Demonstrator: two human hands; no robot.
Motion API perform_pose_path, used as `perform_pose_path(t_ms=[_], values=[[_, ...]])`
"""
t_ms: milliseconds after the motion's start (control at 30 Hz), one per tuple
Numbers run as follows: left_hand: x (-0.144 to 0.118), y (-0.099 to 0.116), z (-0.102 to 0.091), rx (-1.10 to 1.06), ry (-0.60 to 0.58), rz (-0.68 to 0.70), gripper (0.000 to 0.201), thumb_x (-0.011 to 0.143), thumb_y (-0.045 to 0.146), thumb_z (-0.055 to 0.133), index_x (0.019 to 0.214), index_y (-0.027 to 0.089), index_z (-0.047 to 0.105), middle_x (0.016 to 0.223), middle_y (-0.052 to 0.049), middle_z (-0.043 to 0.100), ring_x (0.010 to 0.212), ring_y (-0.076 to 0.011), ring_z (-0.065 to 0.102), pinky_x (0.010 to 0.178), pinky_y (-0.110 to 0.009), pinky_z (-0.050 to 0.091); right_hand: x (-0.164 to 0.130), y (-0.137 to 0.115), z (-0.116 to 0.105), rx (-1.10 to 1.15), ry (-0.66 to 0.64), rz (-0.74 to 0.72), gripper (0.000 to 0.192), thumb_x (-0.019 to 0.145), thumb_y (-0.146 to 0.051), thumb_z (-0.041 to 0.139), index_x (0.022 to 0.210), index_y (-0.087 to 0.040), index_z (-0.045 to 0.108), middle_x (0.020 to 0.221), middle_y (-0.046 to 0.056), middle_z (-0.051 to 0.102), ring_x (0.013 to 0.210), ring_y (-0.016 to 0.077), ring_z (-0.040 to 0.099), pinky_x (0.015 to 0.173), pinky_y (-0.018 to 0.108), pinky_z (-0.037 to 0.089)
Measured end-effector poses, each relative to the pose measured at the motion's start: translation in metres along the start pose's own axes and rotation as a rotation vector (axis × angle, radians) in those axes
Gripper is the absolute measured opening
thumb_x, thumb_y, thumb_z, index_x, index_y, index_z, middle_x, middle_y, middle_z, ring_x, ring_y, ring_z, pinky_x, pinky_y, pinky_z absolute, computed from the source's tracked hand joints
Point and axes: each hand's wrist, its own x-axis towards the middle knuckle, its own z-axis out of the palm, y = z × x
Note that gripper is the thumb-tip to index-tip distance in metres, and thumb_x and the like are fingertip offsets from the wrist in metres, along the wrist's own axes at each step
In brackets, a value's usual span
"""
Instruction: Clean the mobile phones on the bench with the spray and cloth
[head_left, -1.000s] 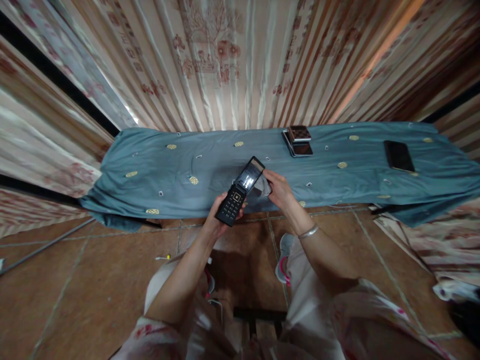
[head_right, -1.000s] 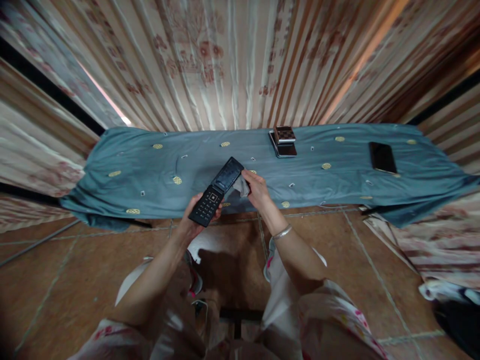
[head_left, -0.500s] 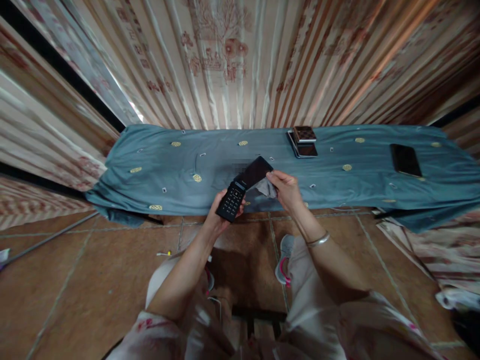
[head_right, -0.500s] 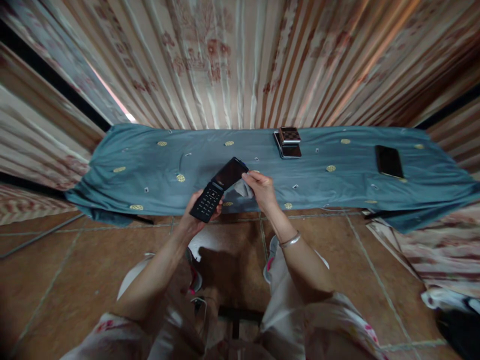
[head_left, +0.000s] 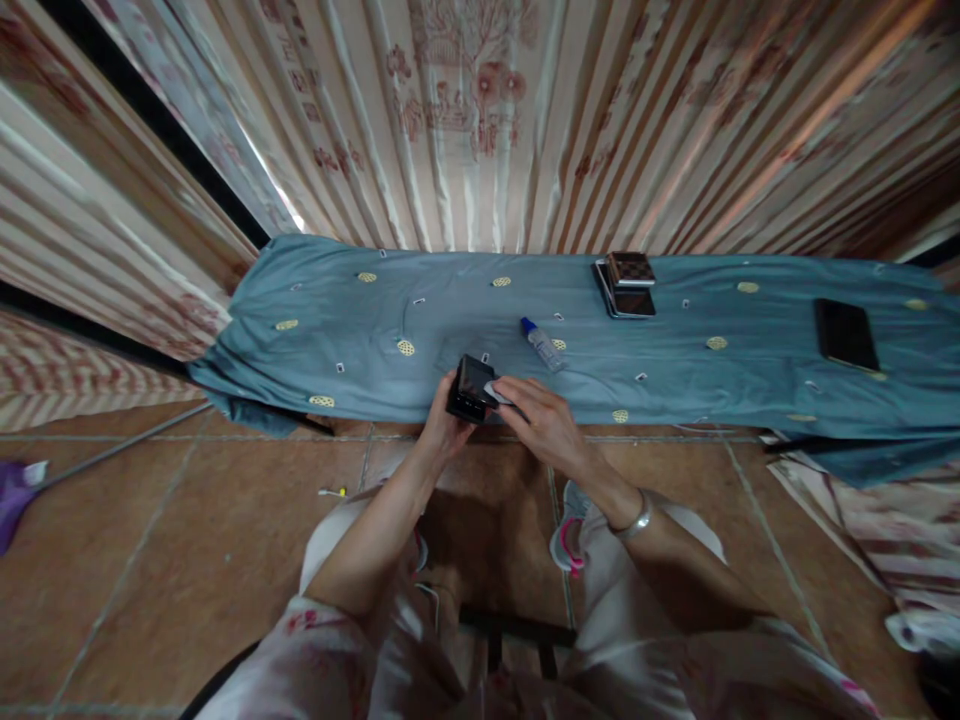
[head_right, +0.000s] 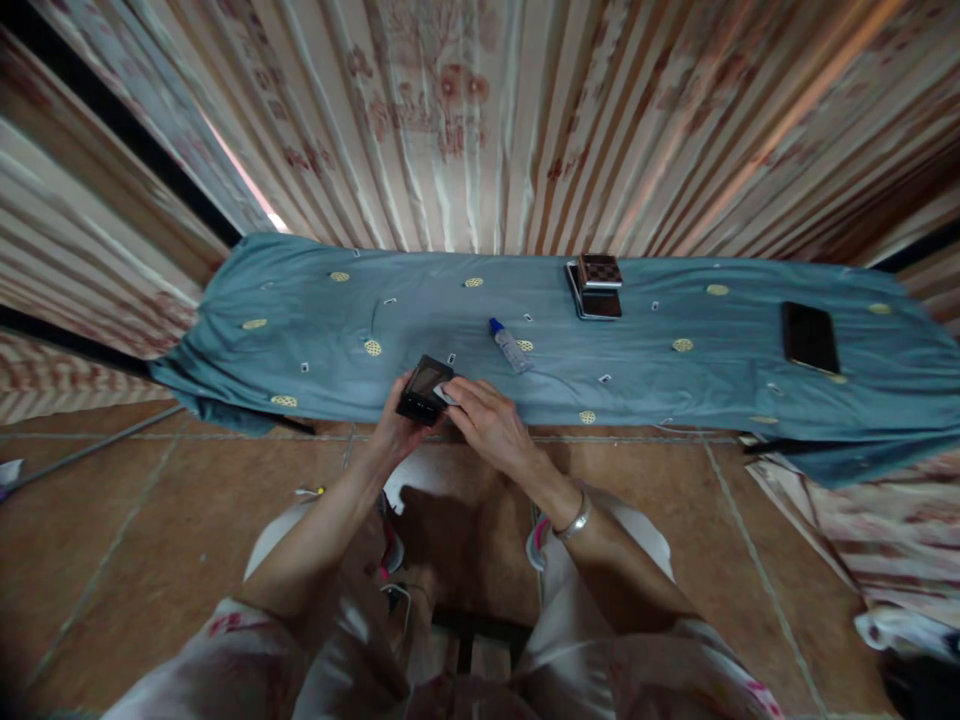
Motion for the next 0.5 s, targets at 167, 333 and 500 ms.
perform_pose_path(t_ms=[167, 333, 500], values=[[-0.001, 0.002, 0.001, -0.015, 0.002, -0.032, 0.038, 0.097, 0.037, 0.04, 0.083, 0.015, 0.067, 0.068, -0.003, 0.069, 0.056, -0.0131, 0.06, 0.054, -0.023, 0.048, -0.002, -0.006, 0.002, -0.136, -0.082, -0.111, 0.031, 0.098, -0.022, 0.046, 0.122, -0.02, 0.065, 0.118, 0.011, 0.071, 0.104, 0.0229, 0.067, 0.095, 0.039, 0.054], [0.001, 0.002, -0.002, -0.015, 0.017, -0.021, 0.041, 0.097, 0.038, 0.037, 0.085, 0.014, 0.068, 0.069, -0.003, 0.07, 0.059, -0.0132, 0.062, 0.058, -0.022, 0.051, -0.001, -0.012, 0.001, -0.123, -0.071, -0.128, 0.029, 0.099, -0.021, 0.045, 0.119, -0.02, 0.067, 0.113, 0.009, 0.073, 0.1, 0.0211, 0.068, 0.092, 0.037, 0.055], [-0.003, 0.004, 0.0, -0.021, 0.021, 0.0, 0.04, 0.097, 0.038, 0.037, 0.082, 0.015, 0.066, 0.069, -0.003, 0.07, 0.06, -0.0134, 0.064, 0.06, -0.024, 0.053, 0.001, -0.005, 0.0, 0.052, 0.026, 0.012, 0.023, 0.096, -0.026, 0.053, 0.112, -0.024, 0.07, 0.108, 0.006, 0.075, 0.099, 0.0194, 0.069, 0.089, 0.034, 0.056]])
